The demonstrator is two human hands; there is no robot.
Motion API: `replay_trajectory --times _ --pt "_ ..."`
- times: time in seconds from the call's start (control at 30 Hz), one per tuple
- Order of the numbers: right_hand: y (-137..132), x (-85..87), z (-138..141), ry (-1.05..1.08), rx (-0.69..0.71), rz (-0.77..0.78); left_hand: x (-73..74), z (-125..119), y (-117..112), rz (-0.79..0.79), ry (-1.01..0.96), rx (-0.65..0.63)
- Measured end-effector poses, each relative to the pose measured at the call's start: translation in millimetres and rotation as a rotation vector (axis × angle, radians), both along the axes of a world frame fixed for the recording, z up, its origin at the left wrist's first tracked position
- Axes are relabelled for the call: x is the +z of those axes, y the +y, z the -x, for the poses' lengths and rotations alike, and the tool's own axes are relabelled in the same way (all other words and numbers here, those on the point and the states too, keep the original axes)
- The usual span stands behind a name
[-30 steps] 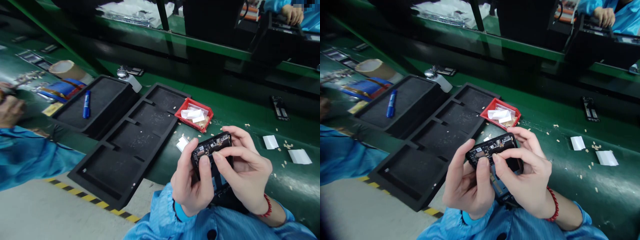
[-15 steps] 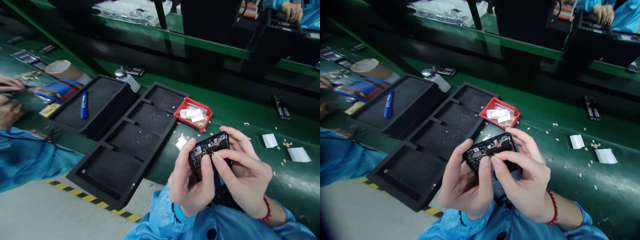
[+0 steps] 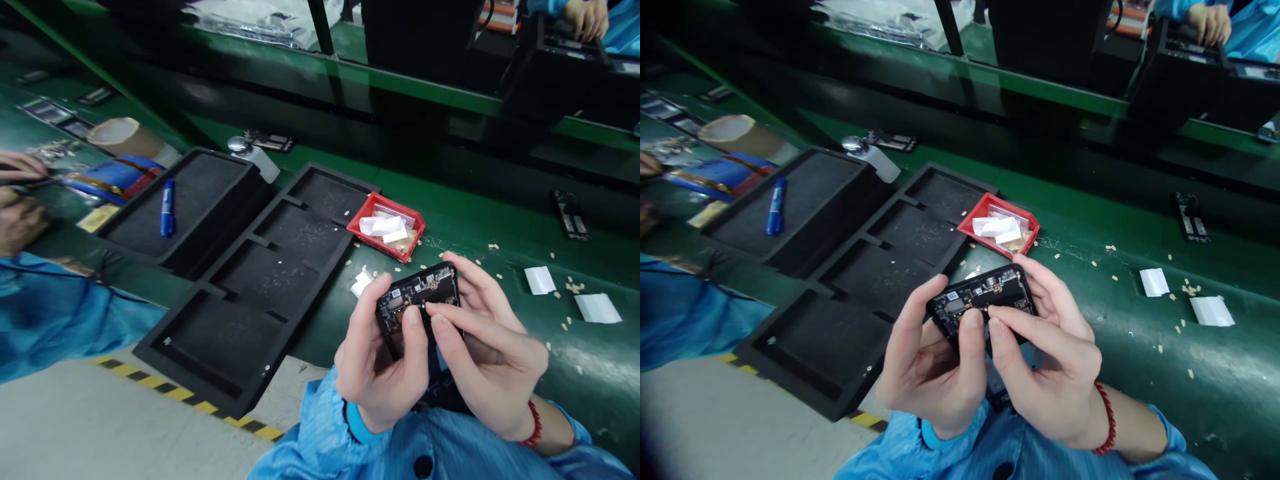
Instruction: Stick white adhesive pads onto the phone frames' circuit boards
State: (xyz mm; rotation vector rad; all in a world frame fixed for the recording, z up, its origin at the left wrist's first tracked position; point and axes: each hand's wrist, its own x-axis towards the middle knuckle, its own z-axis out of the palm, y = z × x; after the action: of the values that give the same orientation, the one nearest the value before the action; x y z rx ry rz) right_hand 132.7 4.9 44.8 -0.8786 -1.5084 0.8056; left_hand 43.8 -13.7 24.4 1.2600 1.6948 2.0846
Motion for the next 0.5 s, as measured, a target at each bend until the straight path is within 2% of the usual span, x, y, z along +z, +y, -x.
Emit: replay_trajectory --times 0.23,0.43,0.5 --pt "0 -0.3 0 0.007 -0.024 0.003 0.7 1 0 0.024 -0.017 -0.023" --pt "6 -5.0 0 0.054 -0.043 0.169 0.6 1 2 0.085 0.012 -0.012" --pt "11 -7.8 1 0.081 -0.054 0.198 -2.3 5 1 0.099 -0.035 -0.052"
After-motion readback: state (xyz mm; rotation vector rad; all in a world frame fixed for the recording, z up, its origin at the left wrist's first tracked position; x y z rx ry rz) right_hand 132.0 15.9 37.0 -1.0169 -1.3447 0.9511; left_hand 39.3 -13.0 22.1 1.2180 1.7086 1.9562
